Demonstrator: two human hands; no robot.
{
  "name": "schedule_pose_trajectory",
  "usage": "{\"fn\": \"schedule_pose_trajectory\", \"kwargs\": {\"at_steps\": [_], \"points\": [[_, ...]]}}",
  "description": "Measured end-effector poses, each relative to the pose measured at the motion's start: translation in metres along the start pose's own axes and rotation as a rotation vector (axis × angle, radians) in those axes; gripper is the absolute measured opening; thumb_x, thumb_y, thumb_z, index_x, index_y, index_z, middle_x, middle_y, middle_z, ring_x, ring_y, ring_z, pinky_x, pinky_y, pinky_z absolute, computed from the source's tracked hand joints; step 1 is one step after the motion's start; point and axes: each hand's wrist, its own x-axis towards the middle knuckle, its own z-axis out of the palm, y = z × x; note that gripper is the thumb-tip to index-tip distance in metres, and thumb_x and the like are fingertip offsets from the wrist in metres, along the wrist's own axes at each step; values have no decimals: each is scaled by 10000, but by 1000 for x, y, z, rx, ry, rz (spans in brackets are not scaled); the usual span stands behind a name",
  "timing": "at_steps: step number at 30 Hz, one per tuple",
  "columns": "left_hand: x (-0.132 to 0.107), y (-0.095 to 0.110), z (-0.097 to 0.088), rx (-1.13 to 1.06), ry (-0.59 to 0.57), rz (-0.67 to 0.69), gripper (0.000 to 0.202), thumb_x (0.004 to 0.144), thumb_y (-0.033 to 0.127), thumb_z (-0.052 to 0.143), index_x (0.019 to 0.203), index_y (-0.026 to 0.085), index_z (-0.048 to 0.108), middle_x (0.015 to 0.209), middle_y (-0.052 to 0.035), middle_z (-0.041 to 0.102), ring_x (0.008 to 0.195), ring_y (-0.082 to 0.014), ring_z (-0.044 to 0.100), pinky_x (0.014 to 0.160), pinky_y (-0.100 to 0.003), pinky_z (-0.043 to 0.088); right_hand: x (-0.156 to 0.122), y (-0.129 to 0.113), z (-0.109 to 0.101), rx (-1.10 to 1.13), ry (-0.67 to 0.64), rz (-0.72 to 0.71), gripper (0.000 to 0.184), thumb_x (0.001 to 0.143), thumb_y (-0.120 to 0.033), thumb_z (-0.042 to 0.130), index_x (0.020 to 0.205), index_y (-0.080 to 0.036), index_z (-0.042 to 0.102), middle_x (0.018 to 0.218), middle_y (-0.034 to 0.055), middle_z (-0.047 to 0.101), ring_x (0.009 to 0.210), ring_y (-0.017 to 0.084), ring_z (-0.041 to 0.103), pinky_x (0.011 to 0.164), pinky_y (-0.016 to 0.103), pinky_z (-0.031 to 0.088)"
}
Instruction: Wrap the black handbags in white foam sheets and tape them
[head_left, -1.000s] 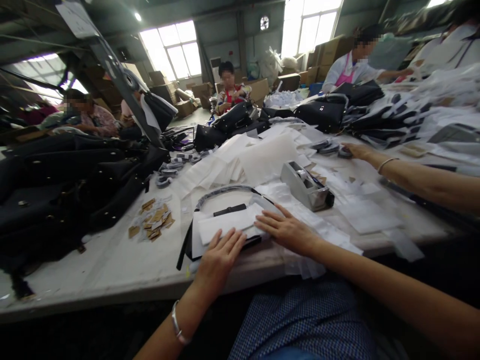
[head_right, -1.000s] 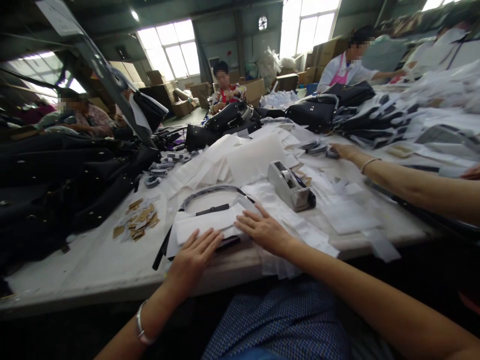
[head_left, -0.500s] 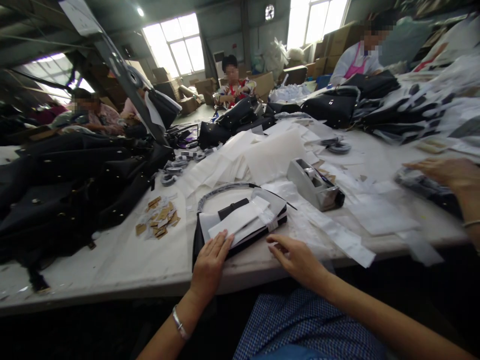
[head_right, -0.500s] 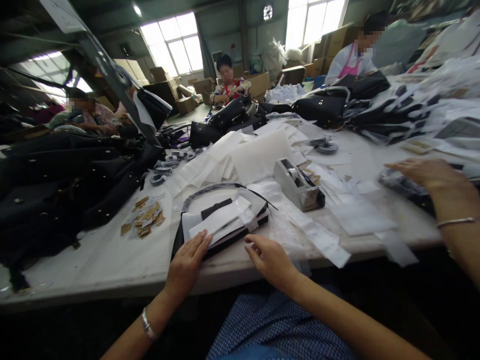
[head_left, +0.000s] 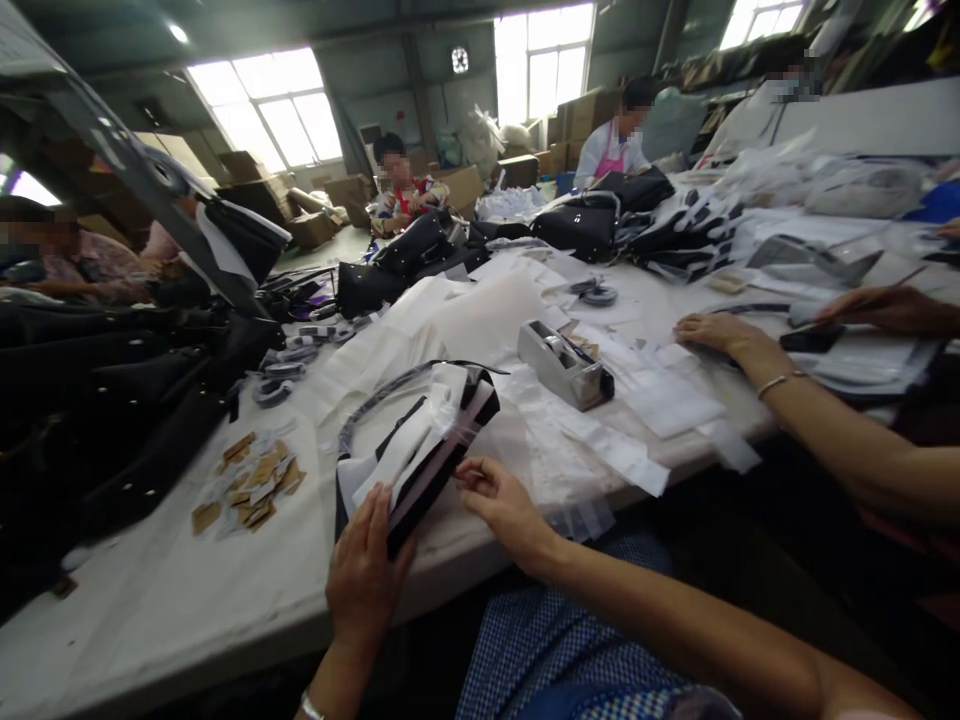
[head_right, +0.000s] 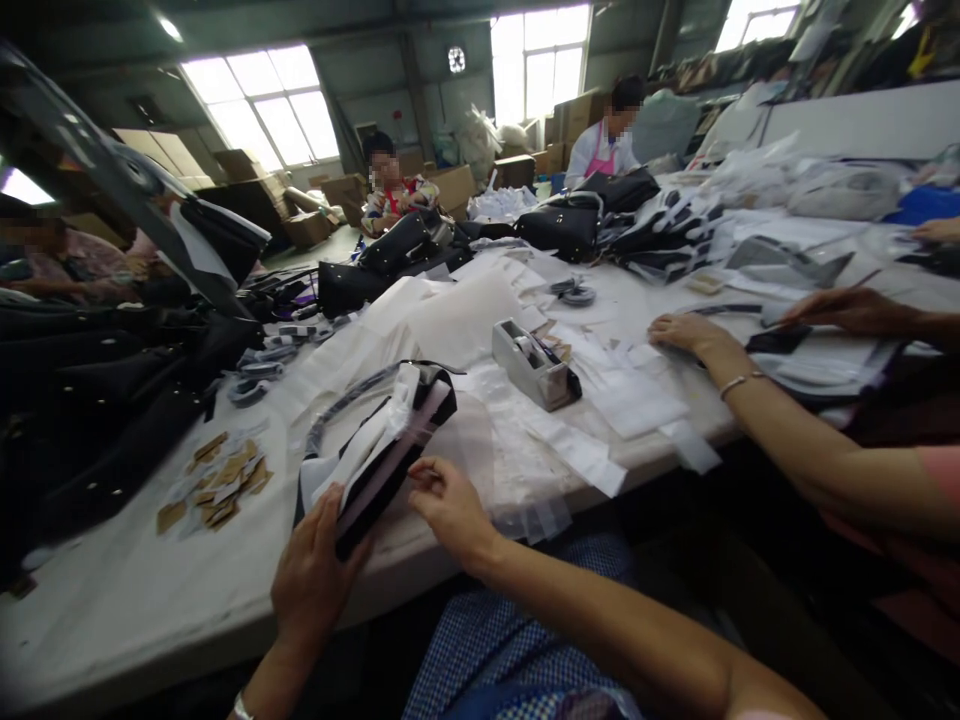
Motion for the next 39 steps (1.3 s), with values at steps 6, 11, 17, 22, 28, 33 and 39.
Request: {"fn": "schedule_pose_trajectory", "kwargs": {"at_steps": [6,11,17,22,28,33,39], "points": [[-2,0,6,-30,62,15,651,956,274,581,1542,229,299,1422,-95,573,1203,-263,620,979,-370,495,2,-20,-97,-965,-154,-465,309,921,-246,591,1220,-233,668,1321,97,646,1261,266,574,1104,477,436],[-3,1,9,-66,73,-75,638,957,290,582,1535,241,315,1443,-75,555,1225,-255,607,999,-364,483,-8,-24,-181,-1443,-114,-524,464,921,-284,634,1373,-195,576,1451,134,538,1390,346,438,1123,595,381],[-4,1,12,-85,61,-97,648,944,300,602,1530,264,327,1446,-65,554,1225,-259,607,998,-367,481,-7,-18,-195,-1393,-98,-561,205,949,-233,576,1051,-251,753,1122,57,749,1090,256,683,1003,455,522],[-4,1,10,-99,69,-127,658,940,296,610,1532,272,323,1442,-62,558,1226,-259,606,991,-365,486,6,-38,-176,-1302,27,-593,133,927,-232,612,907,-248,743,1007,38,770,952,239,712,965,443,525],[-1,3,8,-118,102,-154,656,934,304,622,1525,263,339,1432,-69,567,1221,-254,610,1003,-356,484,3,-57,-103,-1042,-125,-497,78,907,-189,607,908,-229,674,1199,56,706,1113,207,658,1004,377,497],[-1,3,9,-138,103,-168,669,930,296,628,1528,268,329,1434,-66,565,1242,-255,597,1032,-372,477,-11,-48,-58,-940,-602,-266,77,904,-225,627,941,-232,694,1235,52,695,1108,214,668,972,337,512],[-3,2,10,-155,102,-218,685,917,283,649,1524,262,333,1436,-61,564,1264,-250,580,1047,-372,470,18,-17,-53,-1109,-269,-339,337,971,-374,555,1255,-213,640,1263,114,670,1190,269,618,1024,413,480]]}}
